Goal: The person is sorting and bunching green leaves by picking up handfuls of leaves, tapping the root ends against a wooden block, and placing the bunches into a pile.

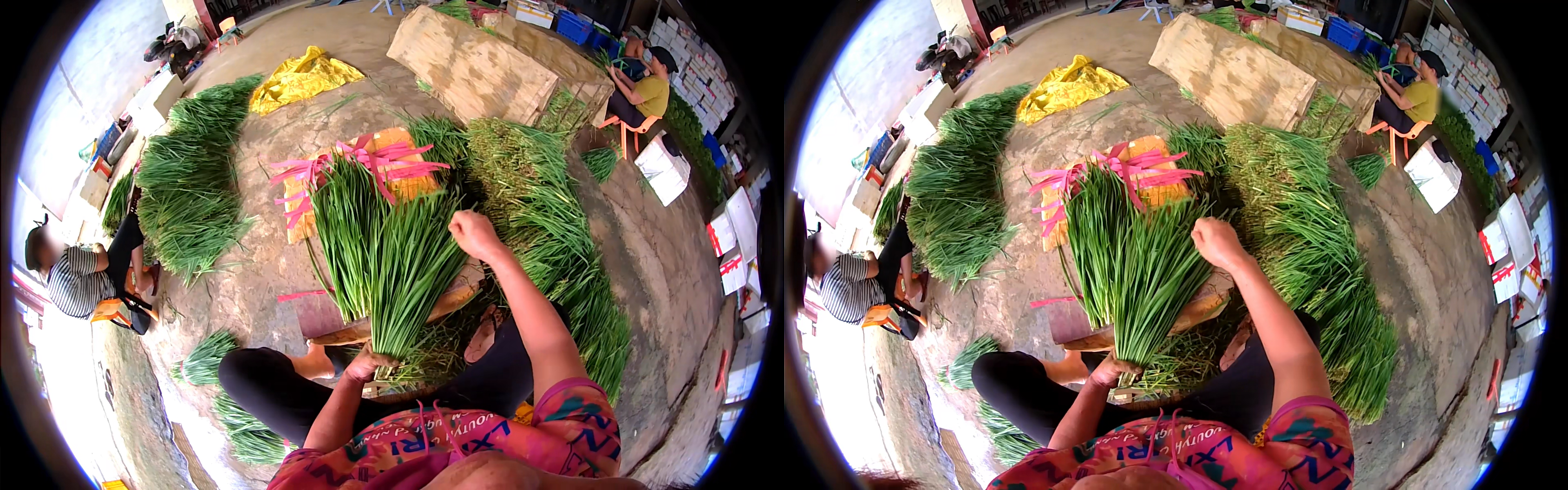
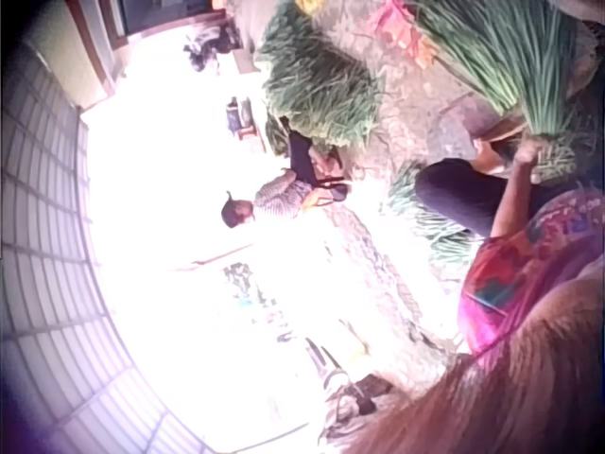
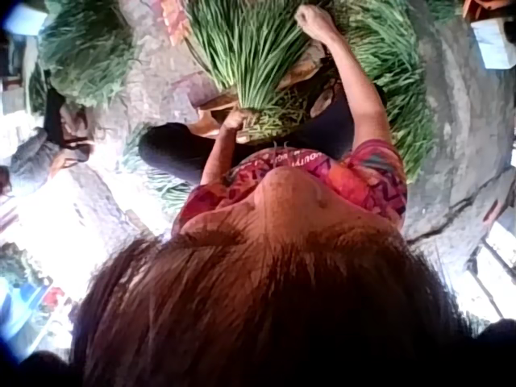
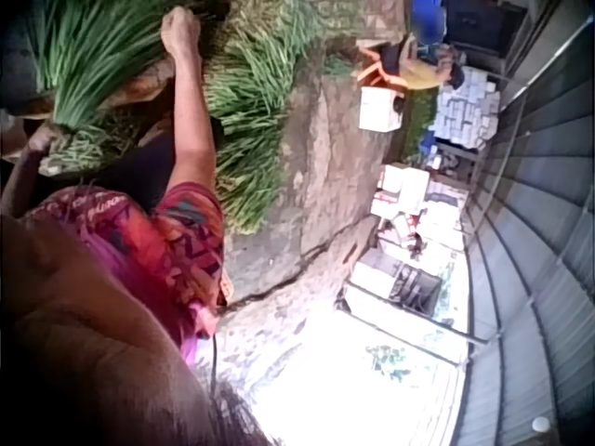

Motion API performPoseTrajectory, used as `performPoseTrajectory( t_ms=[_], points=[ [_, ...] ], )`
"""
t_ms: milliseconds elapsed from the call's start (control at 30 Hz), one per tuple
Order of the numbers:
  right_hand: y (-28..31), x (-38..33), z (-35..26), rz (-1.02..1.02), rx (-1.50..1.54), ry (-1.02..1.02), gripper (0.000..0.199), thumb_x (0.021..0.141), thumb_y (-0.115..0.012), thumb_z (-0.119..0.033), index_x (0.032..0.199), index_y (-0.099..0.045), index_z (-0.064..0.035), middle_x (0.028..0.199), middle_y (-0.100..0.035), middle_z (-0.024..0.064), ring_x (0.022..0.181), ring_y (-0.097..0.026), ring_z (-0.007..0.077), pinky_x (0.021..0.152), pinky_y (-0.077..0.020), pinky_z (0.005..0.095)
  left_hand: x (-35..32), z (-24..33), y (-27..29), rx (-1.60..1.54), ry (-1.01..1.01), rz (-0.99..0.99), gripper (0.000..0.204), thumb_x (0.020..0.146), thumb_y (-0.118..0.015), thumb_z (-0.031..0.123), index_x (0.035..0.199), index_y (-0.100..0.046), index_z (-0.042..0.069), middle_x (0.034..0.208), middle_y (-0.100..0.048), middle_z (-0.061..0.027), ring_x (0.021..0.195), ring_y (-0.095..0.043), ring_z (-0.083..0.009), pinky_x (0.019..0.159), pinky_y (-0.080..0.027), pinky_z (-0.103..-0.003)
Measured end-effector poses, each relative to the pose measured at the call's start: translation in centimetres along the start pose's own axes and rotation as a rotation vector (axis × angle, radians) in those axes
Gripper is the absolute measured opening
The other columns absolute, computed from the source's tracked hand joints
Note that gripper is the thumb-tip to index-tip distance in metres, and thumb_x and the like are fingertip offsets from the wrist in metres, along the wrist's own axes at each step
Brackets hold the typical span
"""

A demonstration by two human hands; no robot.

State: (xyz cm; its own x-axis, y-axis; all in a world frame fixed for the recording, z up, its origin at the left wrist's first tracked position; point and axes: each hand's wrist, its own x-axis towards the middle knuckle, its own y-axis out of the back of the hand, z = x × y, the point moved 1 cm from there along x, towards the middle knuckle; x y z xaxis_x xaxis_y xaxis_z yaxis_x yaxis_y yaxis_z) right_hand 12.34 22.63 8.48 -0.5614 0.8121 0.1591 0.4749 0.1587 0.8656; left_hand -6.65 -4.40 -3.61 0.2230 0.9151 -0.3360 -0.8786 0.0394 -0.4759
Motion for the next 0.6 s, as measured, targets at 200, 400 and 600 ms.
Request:
performPoseTrajectory(
  t_ms=[200, 400, 600],
  points=[
    [8.0, -3.2, 2.7, 0.235, 0.983, -0.363, 0.012, 0.082, -0.056, -0.015, 0.075, -0.058, -0.0052, 0.059, -0.054, 0.0022, 0.046, -0.046, 0.0068, 0.039, -0.0345, 0.021, 0.3, -0.5, 0.4, -0.022, 0.004, -0.026, 0.038, 0.057, -0.067, -0.002, 0.093, -0.059, 0.004, 0.079, -0.06, -0.0028, 0.072, -0.057, -0.0149, 0.069, -0.046, -0.029],
    [3.5, -8.1, -1.2, -1.03, 1.1, -0.42, 0.015, 0.079, -0.058, -0.017, 0.074, -0.06, -0.0031, 0.049, -0.051, 0.0013, 0.038, -0.045, 0.0068, 0.032, -0.0339, 0.0202, 0.5, -0.8, 0.9, -0.034, 0.019, -0.037, 0.036, 0.057, -0.067, -0.001, 0.092, -0.059, 0.004, 0.079, -0.059, -0.0029, 0.072, -0.056, -0.0151, 0.068, -0.046, -0.029],
    [1.5, -6.1, -1.0, -0.767, 0.36, -0.273, 0.008, 0.079, -0.054, -0.005, 0.082, -0.059, 0.0015, 0.075, -0.062, 0.0109, 0.052, -0.058, 0.0115, 0.042, -0.0459, 0.0231, 0.5, -0.9, 0.9, -0.019, -0.035, -0.02, 0.037, 0.057, -0.068, -0.001, 0.093, -0.059, 0.004, 0.079, -0.059, -0.0017, 0.071, -0.055, -0.0146, 0.065, -0.046, -0.028]
  ],
)
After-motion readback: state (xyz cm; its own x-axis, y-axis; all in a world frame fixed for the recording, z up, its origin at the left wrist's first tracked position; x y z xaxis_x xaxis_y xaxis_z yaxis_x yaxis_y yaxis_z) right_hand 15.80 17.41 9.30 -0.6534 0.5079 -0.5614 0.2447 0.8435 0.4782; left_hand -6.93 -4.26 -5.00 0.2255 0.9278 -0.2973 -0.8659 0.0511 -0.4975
